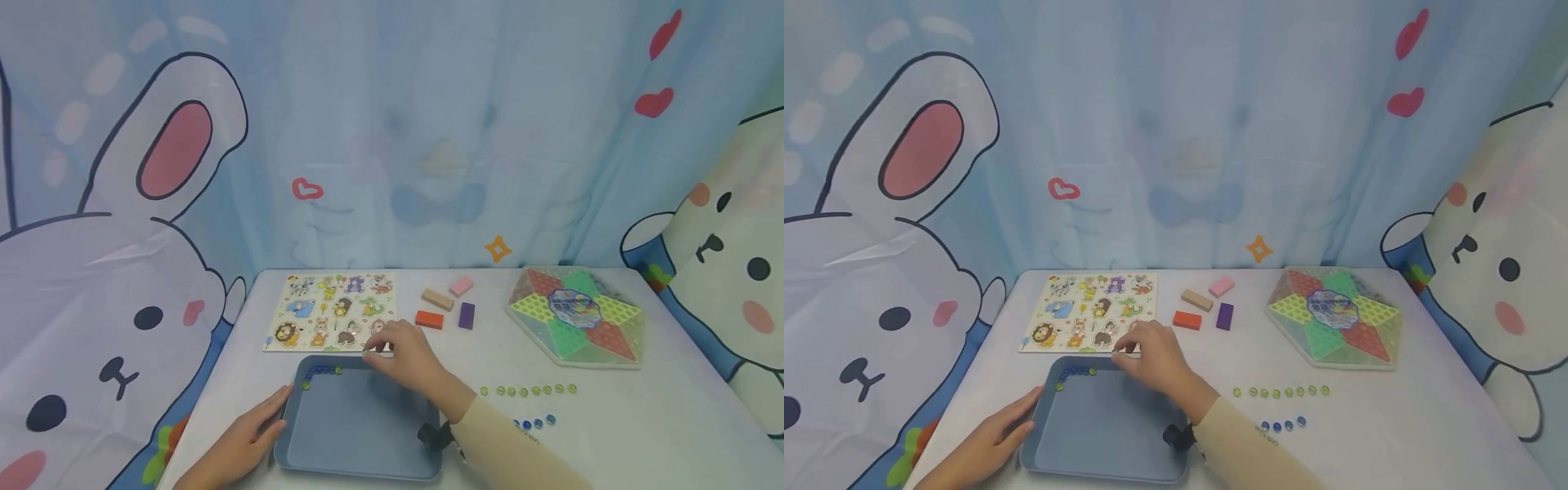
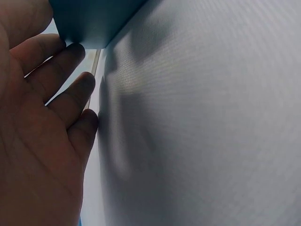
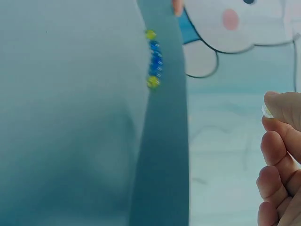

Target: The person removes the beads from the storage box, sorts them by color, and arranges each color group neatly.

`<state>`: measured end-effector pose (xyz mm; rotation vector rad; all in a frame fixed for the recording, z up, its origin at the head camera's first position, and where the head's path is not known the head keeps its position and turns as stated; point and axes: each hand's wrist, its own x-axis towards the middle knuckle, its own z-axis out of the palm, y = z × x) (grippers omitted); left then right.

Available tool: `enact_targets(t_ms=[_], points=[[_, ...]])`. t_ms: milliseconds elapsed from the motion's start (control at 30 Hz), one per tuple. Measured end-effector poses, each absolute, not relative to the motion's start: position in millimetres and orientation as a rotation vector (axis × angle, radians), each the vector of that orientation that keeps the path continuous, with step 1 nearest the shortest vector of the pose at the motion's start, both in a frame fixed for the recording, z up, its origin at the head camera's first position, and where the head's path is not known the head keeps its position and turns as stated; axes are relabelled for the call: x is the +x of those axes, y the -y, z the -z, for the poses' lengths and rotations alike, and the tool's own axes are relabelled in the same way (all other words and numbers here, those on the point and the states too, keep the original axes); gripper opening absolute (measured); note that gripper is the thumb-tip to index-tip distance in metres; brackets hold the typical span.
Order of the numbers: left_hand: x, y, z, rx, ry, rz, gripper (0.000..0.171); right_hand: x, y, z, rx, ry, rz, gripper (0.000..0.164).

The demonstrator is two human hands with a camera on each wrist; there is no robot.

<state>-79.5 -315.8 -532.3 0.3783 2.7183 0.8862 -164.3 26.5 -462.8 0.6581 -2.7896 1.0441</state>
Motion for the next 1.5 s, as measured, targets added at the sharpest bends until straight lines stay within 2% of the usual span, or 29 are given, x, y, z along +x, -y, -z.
enact_targets(t_ms=[200, 600, 1000, 1267, 1500], points=[[-79, 318, 534, 0.372, -2.708, -0.892, 0.067, -159, -62, 455, 0.604, 2.692, -1.105, 0.014], [-77, 321, 534, 0.369, -2.694, -0.893, 0.067, -143, -130, 457, 0.414, 2.694, -0.928, 0.015], [-77, 320, 531, 0.399, -2.712, -0.902, 0.066, -123, -215, 471, 0.192, 2.637, -0.887, 0.013], [-77, 317, 526, 0.437, -2.709, -0.913, 0.065, -107, -267, 472, -0.001, 2.689, -0.802, 0.023], [-78, 315, 527, 0.395, -2.699, -0.913, 0.066, -97, -308, 493, -0.117, 2.706, -0.723, 0.024]])
